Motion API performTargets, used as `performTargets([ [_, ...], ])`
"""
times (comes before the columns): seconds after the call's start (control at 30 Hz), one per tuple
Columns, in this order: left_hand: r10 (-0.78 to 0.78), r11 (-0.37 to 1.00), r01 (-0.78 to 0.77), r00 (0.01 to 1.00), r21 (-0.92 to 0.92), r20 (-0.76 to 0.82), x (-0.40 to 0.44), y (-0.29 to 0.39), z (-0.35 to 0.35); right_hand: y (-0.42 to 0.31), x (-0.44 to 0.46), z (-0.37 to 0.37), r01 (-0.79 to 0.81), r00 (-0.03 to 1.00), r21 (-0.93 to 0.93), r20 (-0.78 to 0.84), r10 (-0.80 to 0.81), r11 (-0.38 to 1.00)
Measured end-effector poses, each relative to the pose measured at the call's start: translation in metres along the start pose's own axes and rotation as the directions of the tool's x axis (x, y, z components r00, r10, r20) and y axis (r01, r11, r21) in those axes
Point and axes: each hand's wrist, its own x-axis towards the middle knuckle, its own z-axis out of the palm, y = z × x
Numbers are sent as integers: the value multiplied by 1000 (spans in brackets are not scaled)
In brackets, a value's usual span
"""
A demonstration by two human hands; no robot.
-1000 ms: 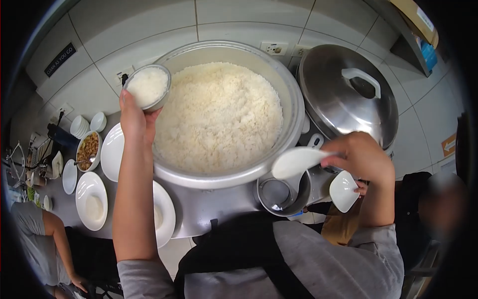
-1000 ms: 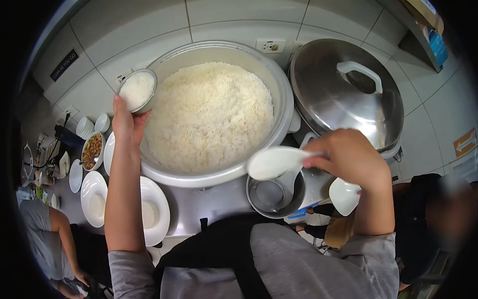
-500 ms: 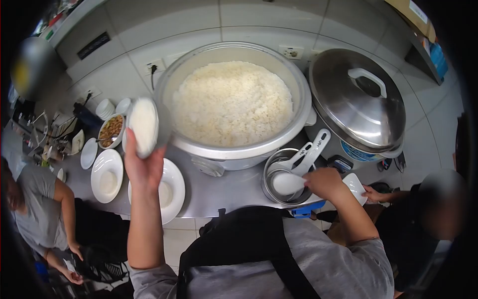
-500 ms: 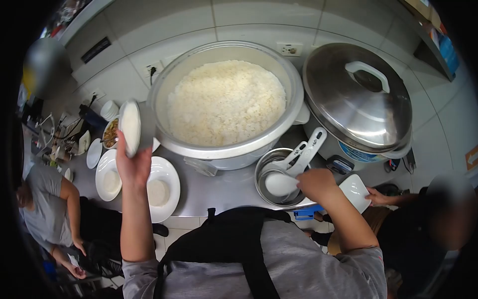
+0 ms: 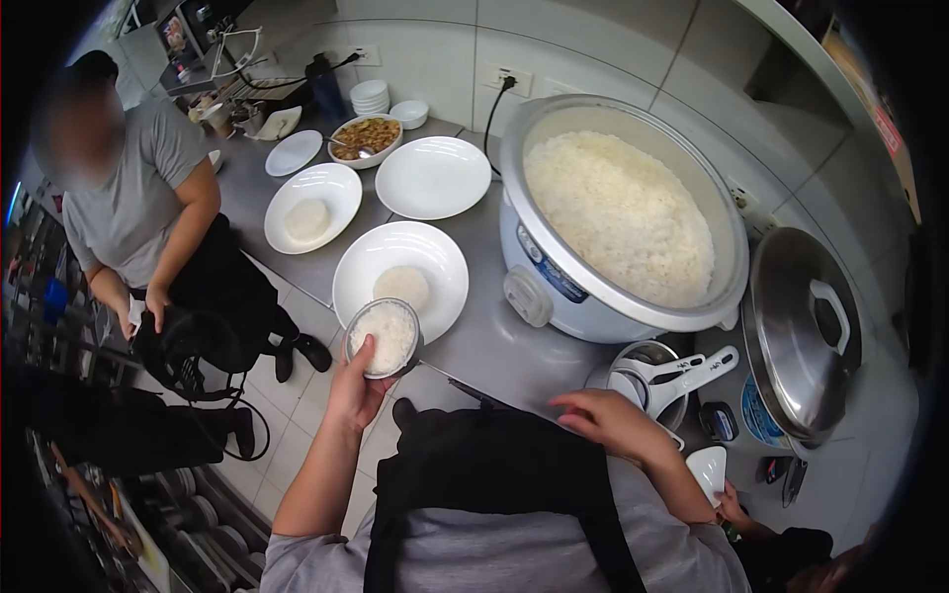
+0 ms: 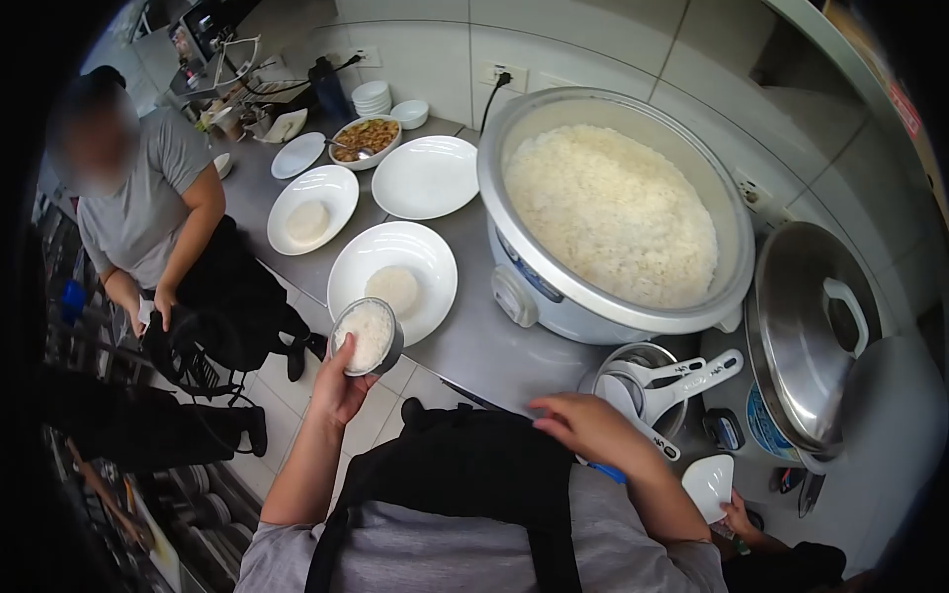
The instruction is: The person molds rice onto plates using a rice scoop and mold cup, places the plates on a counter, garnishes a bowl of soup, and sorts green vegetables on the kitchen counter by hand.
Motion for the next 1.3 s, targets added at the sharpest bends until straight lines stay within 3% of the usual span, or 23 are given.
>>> performTargets([
  [0.07,-14,999,14,1000,-52,8,8,8,-2,4,20,18,32,998,14,57,-32,999],
  [0.13,-23,997,23,1000,70,3,28,25,2,13,38,37,28,990,26,139,-32,999],
  [0.33,79,898,-98,995,428,60,189,76,20,21,59,66,-15,999,35,39,14,999],
  [0.37,121,811,-108,993,576,17,210,86,34,20,59,68,-56,998,49,0,56,997],
  [0.4,289,603,-273,950,749,114,253,83,26,18,57,70,-77,997,53,-12,77,996],
  [0.47,466,-32,-469,774,883,428,295,87,37,15,53,76,-213,974,39,-72,215,976],
  [0.5,444,-27,-480,780,877,440,308,85,42,10,51,80,-236,967,50,-81,240,970],
  [0.57,175,-596,-497,686,631,706,329,79,52,1,49,87,-384,912,82,-125,392,920],
  [0.6,160,-588,-517,680,622,716,340,70,48,-1,49,91,-401,902,88,-134,410,912],
  [0.67,45,-731,-542,569,415,821,352,51,39,-6,50,99,-465,862,129,-160,481,876],
  [0.7,23,-638,-609,596,471,802,356,51,39,-11,55,99,-477,853,135,-165,495,868],
  [0.73,13,-632,-621,589,463,808,363,57,37,-15,62,97,-499,841,137,-162,516,856],
  [0.8,-62,-294,-606,784,739,618,371,78,30,-20,82,91,-527,822,144,-162,546,837],
  [0.83,-71,-292,-612,780,735,622,374,87,29,-21,100,85,-451,870,2,-219,441,892],
  [0.87,-149,-529,-605,756,595,637,373,97,27,-23,121,79,-370,910,-142,-256,327,918],
  [0.9,-226,-721,-564,741,403,633,371,106,26,-33,150,70,-336,921,-173,-267,285,926],
  [1.0,-301,-783,-519,798,342,522,361,120,36,-38,261,47,-113,960,-307,-280,24,945],
  [1.03,-309,-782,-523,797,338,519,364,119,36,-39,302,37,-127,975,-371,-220,46,920],
  [1.17,-343,-785,-517,821,342,456,370,121,45,13,444,26,-221,891,-585,-447,-83,780],
  [1.3,-401,-744,-551,821,378,406,382,128,50,25,487,25,-265,932,-592,-361,43,761],
])
